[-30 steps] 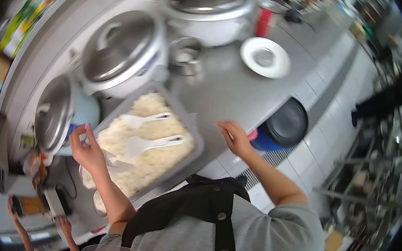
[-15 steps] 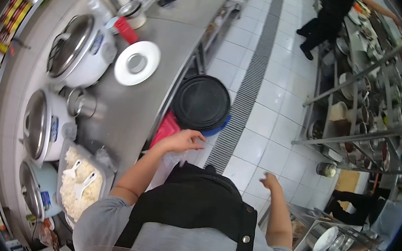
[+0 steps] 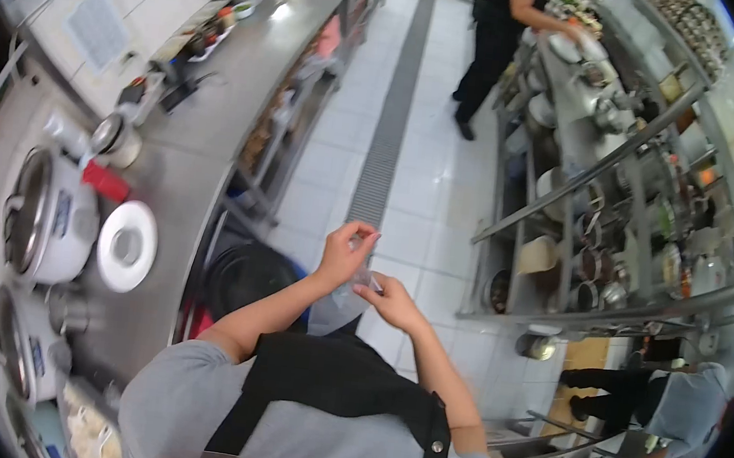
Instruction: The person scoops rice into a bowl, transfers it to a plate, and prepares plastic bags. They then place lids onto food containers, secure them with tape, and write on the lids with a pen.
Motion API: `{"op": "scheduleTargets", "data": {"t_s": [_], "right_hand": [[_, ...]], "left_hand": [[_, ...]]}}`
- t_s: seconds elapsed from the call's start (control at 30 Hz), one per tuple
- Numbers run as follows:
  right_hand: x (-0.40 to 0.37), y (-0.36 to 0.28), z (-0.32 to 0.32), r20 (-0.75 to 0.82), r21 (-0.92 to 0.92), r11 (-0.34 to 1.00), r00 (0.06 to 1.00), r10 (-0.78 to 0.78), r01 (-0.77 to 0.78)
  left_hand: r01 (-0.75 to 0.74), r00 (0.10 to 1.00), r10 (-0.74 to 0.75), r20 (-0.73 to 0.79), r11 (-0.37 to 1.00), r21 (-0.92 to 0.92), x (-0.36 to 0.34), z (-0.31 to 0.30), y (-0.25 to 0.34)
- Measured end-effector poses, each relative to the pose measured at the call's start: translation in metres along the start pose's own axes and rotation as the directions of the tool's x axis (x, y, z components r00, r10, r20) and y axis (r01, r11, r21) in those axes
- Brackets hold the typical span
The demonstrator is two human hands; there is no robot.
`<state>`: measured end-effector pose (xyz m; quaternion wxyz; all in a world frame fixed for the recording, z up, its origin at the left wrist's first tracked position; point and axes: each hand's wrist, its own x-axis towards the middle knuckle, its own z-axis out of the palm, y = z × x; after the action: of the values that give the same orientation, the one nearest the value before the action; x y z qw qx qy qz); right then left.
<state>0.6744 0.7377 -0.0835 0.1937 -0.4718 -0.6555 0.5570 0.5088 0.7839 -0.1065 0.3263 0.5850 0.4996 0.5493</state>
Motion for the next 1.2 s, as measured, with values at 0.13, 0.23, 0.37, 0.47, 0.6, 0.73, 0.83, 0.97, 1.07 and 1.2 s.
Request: {"op": "scheduleTargets", "data": {"t_s": [0.13,0.23,0.37,0.47,0.6,0.73,0.83,0.97,1.07,1.2], "right_hand": [[0.013,0.028,-0.099,-0.296,0.018,0.993,0.948,0.114,-0.113],[0.032,0.066,-0.153,-0.489,0.312,0.950,0.855,0.169,-0.010],[0.071,0.084,-0.220,-0.594,0.587,0.801,0.732,0.333,0.112],[0.129,0.098,-0.278,-0.627,0.572,0.800,0.725,0.285,0.180],[0.236,0.072,-0.379,-0.508,0.538,0.831,0.841,0.186,0.140],[0.374,0.029,-0.459,-0.236,0.341,0.938,0.972,0.018,0.066],[0.474,-0.028,-0.473,-0.039,0.289,0.951,0.994,-0.106,0.112],[0.607,-0.076,-0.469,0.148,0.152,0.960,0.955,-0.256,0.234],[0.705,-0.091,-0.462,0.224,0.024,0.938,0.913,-0.341,0.345],[0.806,-0.119,-0.463,0.233,0.044,0.919,0.891,-0.390,0.391]], "left_hand": [[-0.003,0.963,-0.006,0.269,0.999,0.032,0.087,0.066,-0.019],[-0.029,0.821,0.041,0.570,0.999,-0.030,0.148,0.106,-0.032],[-0.103,0.687,0.046,0.725,0.994,0.035,0.229,0.140,-0.040],[-0.071,0.669,-0.027,0.743,0.992,0.100,0.288,0.156,-0.074],[0.081,0.702,-0.193,0.685,0.978,0.191,0.385,0.173,-0.113],[0.126,0.810,-0.183,0.557,0.982,0.139,0.481,0.163,-0.130],[0.081,0.927,-0.099,0.362,0.995,0.063,0.550,0.142,-0.125],[0.268,0.940,-0.254,0.229,0.963,-0.033,0.628,0.089,-0.156],[0.268,0.956,-0.264,0.128,0.963,-0.016,0.676,0.043,-0.190],[0.181,0.983,-0.182,0.007,0.982,0.055,0.761,0.000,-0.231]]}}
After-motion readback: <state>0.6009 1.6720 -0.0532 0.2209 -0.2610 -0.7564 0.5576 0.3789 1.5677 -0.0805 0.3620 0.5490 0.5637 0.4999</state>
